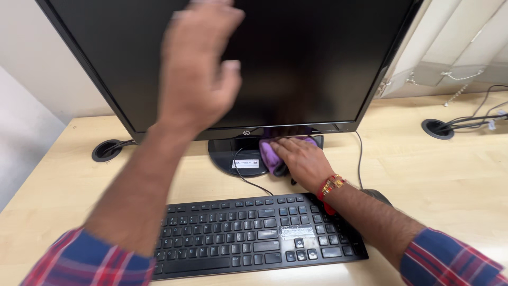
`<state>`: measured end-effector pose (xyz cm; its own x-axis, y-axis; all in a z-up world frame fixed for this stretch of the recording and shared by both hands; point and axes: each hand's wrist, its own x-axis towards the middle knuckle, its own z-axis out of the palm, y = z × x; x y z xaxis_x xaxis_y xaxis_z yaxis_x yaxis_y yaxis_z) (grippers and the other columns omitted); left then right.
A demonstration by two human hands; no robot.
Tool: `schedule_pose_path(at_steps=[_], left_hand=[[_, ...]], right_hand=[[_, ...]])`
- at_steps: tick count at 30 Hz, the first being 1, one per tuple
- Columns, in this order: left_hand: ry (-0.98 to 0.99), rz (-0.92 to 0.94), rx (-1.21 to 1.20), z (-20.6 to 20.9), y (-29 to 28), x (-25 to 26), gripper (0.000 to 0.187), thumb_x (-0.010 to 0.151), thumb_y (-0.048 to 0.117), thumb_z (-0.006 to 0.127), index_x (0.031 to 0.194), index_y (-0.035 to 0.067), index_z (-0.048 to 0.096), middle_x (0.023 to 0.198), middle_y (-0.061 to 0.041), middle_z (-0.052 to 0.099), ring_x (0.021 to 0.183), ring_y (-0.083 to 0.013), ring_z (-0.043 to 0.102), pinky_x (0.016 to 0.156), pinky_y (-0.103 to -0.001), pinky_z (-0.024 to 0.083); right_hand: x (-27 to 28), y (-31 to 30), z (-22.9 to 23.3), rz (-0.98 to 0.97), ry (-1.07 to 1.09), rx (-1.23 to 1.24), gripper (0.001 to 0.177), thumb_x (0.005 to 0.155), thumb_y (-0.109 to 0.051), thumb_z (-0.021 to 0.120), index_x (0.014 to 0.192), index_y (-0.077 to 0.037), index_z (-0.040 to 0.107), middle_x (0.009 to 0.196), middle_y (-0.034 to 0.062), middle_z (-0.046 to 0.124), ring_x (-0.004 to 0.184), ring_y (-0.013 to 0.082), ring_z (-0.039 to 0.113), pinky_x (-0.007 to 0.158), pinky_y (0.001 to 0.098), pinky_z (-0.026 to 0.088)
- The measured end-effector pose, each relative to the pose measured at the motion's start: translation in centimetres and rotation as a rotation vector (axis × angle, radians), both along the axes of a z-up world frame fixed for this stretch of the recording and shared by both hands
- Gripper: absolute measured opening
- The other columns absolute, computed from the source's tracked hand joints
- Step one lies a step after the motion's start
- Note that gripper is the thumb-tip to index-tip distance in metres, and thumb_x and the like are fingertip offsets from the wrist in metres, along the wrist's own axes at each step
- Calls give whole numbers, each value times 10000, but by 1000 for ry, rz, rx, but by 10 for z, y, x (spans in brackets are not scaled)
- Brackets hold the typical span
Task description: The person wipes the computer monitor, its base, and the keyboard with a cloth by hand.
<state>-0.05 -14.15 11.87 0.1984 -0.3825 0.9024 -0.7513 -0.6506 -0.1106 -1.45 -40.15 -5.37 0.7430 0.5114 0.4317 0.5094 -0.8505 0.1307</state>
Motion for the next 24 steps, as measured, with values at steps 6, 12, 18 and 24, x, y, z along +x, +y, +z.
schedule_pose_path(at_steps=[6,12,18,24], left_hand=[[356,120,270,-27,-56,-17,128,920,135,623,1012,101,705,1101,-90,712,1024,-317,648,906,-491,530],[1160,349,849,-127,-37,-64,982,904,784,254,1583,76,229,1678,-156,154,1561,-284,77,1264,-498,54],[1238,369,822,-144,-35,-68,979,922,785,195,1599,80,139,1678,-176,72,1560,-273,8,1263,-431,21],[1219,384,856,-143,-33,-68,962,920,776,167,1606,101,152,1686,-151,91,1565,-261,35,1273,-422,39]], right_hand=[[4,-14,-7,55,24,100,568,855,-73,555,1421,-120,579,1443,95,601,1306,272,572,1094,400,429],[6,-14,-1,1,142,103,601,854,-47,591,1445,-149,564,1449,81,594,1333,258,561,1143,381,410],[-9,-17,11,287,67,95,625,761,-38,644,1375,-155,620,1427,87,631,1345,254,565,1143,418,375],[6,5,16,-209,370,114,438,979,-84,563,1412,-151,587,1401,66,645,1337,246,576,1169,391,416]])
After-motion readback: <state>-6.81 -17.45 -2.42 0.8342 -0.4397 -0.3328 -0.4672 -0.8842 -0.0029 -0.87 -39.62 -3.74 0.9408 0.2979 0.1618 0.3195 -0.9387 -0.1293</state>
